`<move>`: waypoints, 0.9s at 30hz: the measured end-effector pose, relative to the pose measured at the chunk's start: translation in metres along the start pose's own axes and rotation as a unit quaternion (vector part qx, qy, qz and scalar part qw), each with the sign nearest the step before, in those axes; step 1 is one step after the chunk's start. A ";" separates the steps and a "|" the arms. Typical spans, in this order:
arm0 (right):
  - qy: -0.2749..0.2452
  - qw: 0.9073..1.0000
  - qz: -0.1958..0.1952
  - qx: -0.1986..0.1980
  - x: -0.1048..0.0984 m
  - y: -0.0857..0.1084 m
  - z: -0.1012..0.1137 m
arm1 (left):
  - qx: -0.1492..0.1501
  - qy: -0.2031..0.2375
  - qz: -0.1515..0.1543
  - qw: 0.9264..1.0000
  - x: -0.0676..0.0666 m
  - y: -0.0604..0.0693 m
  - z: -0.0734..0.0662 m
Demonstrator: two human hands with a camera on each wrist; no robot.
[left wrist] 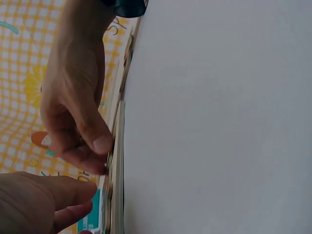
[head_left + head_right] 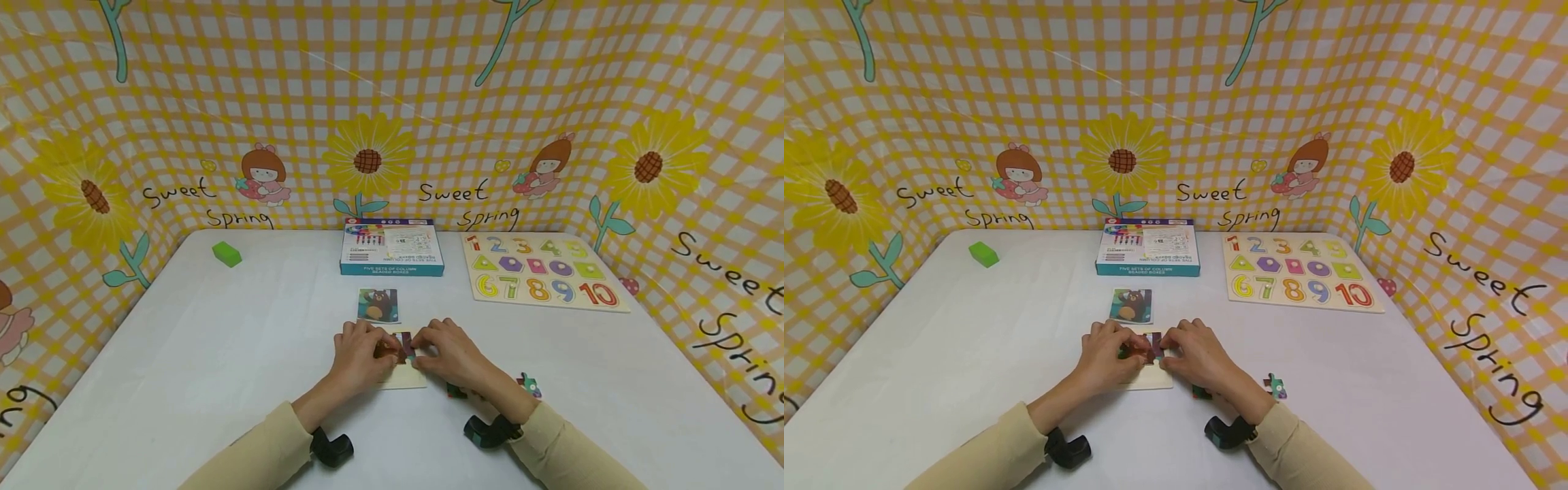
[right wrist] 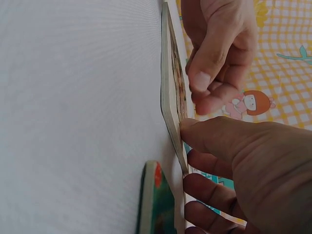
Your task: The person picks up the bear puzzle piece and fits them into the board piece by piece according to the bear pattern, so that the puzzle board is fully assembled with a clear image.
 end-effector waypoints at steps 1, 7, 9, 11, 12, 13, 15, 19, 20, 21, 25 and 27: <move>0.000 1.000 0.001 0.000 0.000 0.000 0.000 | -0.003 0.002 0.000 1.000 -0.002 0.001 0.001; 0.004 1.000 0.000 -0.002 0.000 0.001 0.000 | -0.016 0.010 0.004 1.000 -0.016 0.008 0.010; 0.006 1.000 -0.003 -0.003 0.000 0.001 0.001 | -0.016 0.008 0.005 1.000 -0.020 0.011 0.012; 0.005 1.000 -0.003 -0.004 0.000 0.001 0.001 | -0.017 0.009 0.007 1.000 -0.023 0.014 0.015; 0.006 1.000 -0.003 -0.003 0.000 0.001 0.001 | -0.018 0.009 0.009 1.000 -0.024 0.016 0.017; 0.005 1.000 -0.003 -0.003 0.000 0.001 0.001 | -0.019 0.009 0.009 1.000 -0.026 0.017 0.018; 0.005 1.000 -0.001 0.000 0.000 0.001 0.001 | -0.022 0.010 0.010 1.000 -0.028 0.021 0.021; 0.006 1.000 0.000 0.005 0.000 0.001 0.001 | -0.022 0.003 0.015 1.000 -0.031 0.027 0.025; 0.005 1.000 0.000 0.006 0.000 0.001 0.001 | -0.021 0.001 0.018 1.000 -0.031 0.029 0.026; 0.005 1.000 0.000 0.007 0.000 0.001 0.001 | -0.020 0.000 0.020 1.000 -0.031 0.030 0.027; 0.001 1.000 0.001 0.004 0.000 0.001 0.001 | -0.016 0.003 0.027 1.000 -0.032 0.035 0.028; 0.002 1.000 0.001 0.004 0.000 0.001 0.002 | -0.014 0.007 0.027 1.000 -0.033 0.037 0.028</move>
Point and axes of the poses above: each hand's wrist, its own y-axis away from the middle knuckle, its own x-axis out of the palm, z = x × y, the point moved 4 cm from there along -y, towards the middle knuckle, and after that the axes turned 11 degrees about x, right-handed, at the moved point
